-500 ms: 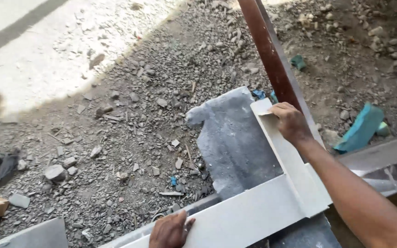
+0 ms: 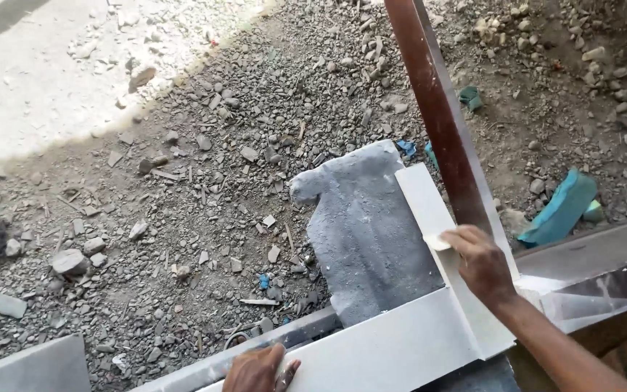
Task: Applying and smoothing filler on a wooden furniture component using a small applicator block.
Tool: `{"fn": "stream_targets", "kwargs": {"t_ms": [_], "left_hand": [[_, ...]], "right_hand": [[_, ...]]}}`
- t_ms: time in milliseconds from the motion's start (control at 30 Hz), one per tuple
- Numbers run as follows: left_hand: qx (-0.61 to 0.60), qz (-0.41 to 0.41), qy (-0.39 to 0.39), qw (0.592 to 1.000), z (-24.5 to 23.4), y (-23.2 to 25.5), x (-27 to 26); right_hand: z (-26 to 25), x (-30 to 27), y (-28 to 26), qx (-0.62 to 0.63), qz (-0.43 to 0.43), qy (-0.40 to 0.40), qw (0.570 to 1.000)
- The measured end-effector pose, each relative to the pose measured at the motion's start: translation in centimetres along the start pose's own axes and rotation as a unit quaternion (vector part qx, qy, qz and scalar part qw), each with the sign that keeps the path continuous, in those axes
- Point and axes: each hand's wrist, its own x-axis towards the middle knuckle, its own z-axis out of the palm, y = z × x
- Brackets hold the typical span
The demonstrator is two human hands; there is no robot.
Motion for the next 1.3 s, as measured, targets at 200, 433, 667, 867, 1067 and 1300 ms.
{"fn": "stream_targets", "kwargs": {"t_ms": [200,433,667,867,1067,1300], "left_hand": [[-0.027,-0.057,-0.056,0.996,-2.9,1.7,0.4],[-0.035,-0.112,-0.039,0.992,1.1,0.3,2.8],[-0.014,-0.158,-0.102,0.982,1.0,0.0,4.2],[0.018,-0.172,-0.099,0.98,3.0,-1.3,4.7],[-0.016,-0.15,-0.085,0.985,0.1,0.1,2.6],[0.049,-0.235,-0.167,0.956,4.0,-1.6,5.5]], "right_hand": [[-2.2,-4.3,-0.5,-0.014,-0.003,-0.06,0.998],[-3.5,5.3,1.8,0.089,0.086,-0.06,0.99],[1.2,14.4,2.5,0.015,0.03,0.104,0.994],[3.1,14.9,1.7,-0.022,-0.037,0.08,0.996],[3.6,13.2,0.5,-0.009,-0.027,0.093,0.995],[1.8,9.0,-1.3,-0.008,-0.03,0.027,0.999]]}}
